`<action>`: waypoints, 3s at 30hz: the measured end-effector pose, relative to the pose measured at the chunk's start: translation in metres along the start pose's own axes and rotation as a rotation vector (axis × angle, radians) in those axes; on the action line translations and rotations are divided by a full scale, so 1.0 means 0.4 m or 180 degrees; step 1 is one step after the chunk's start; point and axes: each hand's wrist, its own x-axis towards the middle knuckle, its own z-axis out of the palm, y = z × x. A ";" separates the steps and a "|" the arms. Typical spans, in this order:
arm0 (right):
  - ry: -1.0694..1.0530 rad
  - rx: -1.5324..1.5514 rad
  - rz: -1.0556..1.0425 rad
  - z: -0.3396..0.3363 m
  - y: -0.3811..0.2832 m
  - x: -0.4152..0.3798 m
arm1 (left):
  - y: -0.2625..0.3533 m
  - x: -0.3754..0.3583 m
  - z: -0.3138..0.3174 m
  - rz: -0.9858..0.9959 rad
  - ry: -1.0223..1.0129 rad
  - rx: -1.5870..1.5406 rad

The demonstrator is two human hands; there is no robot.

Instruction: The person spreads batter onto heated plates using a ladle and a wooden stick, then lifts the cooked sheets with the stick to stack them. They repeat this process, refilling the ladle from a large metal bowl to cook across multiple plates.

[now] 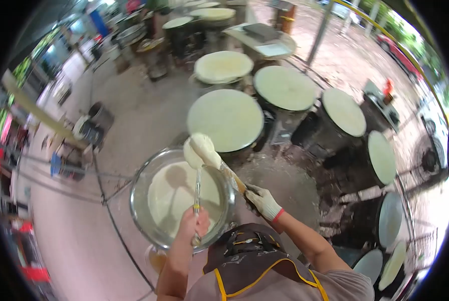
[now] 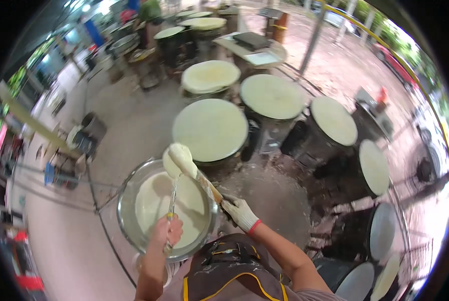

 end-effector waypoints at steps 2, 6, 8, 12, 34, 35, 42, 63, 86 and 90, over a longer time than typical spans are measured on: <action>0.0404 0.0305 -0.0294 -0.073 0.010 -0.115 | -0.052 -0.030 0.143 0.0297 0.0030 0.0642; 0.1105 0.1288 -0.0852 -0.219 0.078 -0.353 | -0.163 0.007 0.301 0.0216 -0.0415 0.1898; 0.1703 0.1302 -0.0888 -0.268 0.128 -0.484 | -0.239 0.034 0.379 -0.0068 -0.0572 0.2371; 0.2768 0.1345 -0.0600 -0.345 0.254 -0.723 | -0.435 0.077 0.563 -0.1231 -0.0939 0.2538; 0.6358 0.2449 0.0074 -0.262 1.104 -1.380 | -1.492 -0.132 1.140 -0.3136 -0.4845 0.4088; 0.6575 0.3276 -0.0501 -0.301 1.133 -1.358 | -1.548 -0.115 1.138 -0.2915 -0.5162 0.4230; 0.8313 0.5206 -0.2004 -0.488 1.079 -1.318 | -1.920 0.016 1.087 -0.2366 -0.6125 0.5252; 0.7947 0.5295 -0.0077 -0.774 0.985 -1.295 | -2.117 0.274 1.329 0.1999 -0.7732 0.5805; 0.7917 0.4492 -0.0526 -0.772 0.961 -1.370 | -1.833 0.503 1.477 0.2515 -0.7202 0.6055; 0.8184 0.3798 0.0110 -0.812 1.159 -1.290 | -1.800 0.536 1.451 0.2123 -0.7256 0.5481</action>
